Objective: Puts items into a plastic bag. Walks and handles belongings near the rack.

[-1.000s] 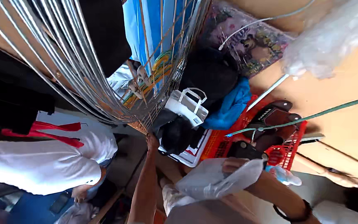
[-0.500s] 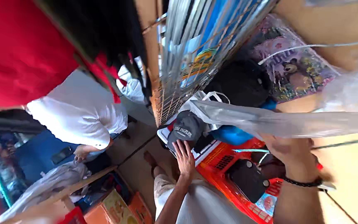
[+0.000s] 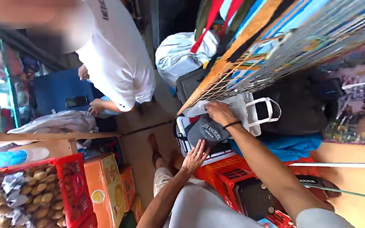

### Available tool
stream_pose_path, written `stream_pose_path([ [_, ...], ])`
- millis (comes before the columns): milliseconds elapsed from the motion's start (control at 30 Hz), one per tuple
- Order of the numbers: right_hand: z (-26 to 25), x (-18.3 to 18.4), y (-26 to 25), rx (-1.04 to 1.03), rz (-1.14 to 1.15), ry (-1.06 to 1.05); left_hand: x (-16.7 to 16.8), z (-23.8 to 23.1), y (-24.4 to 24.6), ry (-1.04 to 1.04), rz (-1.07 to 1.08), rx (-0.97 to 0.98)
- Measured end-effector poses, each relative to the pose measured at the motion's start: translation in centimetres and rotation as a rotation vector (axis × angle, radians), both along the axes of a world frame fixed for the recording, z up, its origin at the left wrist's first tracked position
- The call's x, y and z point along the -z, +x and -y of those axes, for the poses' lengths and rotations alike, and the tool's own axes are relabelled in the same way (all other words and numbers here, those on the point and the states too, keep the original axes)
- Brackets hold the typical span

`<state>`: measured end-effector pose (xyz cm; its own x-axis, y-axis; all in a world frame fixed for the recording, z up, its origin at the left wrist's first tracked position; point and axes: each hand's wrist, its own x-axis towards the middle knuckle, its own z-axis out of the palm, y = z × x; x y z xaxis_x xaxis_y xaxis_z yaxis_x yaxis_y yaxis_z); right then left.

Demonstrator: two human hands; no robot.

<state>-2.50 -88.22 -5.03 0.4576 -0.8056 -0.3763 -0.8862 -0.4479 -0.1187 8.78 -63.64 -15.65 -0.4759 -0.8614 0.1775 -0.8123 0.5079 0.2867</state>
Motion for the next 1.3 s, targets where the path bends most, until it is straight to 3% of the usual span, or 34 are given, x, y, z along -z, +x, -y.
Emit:
stream_pose_path([
  [133, 1.5, 1.7, 2.6, 0.186, -0.236, 0.223, -0.6, -0.3, -0.5, 0.107, -0.106, -0.026],
  [233, 2.0, 3.3, 3.1, 0.257, -0.304, 0.300, -1.1, -0.5, -0.8, 0.154, -0.126, -0.044],
  [367, 2.1, 2.4, 4.9, 0.336, -0.312, 0.377, -2.0, -0.3, -0.4, 0.229, -0.255, -0.098],
  [500, 1.4, 2.4, 4.7, 0.333, -0.159, 0.300, -3.4, -0.7, 0.6, 0.382, -0.778, -0.507],
  [633, -0.1, 3.9, 3.4, 0.270, -0.030, 0.104, -3.5, 2.7, 0.8, 1.045, -1.393, -1.013],
  [700, -0.6, 4.3, 3.7, 0.293, -0.010, 0.092, -3.1, 4.4, 0.6, 1.216, -1.540, -1.056],
  [900, 0.0, 2.0, 3.5, 0.288, 0.014, 0.183, -3.7, 5.8, -0.9, 1.219, -1.615, -1.081],
  [1067, 0.3, 3.8, 1.8, 0.211, 0.117, 0.019, -3.3, 5.7, -0.9, 1.173, -1.684, -1.085],
  [1133, -1.4, 2.0, 0.4, 0.312, 0.321, -0.146, -3.2, 6.3, -0.1, 1.136, -1.693, -1.069],
  [1200, -6.1, -1.4, -1.7, 0.572, 0.559, -0.296, -3.3, 7.0, 0.8, 1.132, -1.670, -1.056],
  [1300, -13.2, -0.7, -3.4, 1.270, 0.970, -0.340, -3.2, 8.0, 1.8, 1.162, -1.615, -1.006],
])
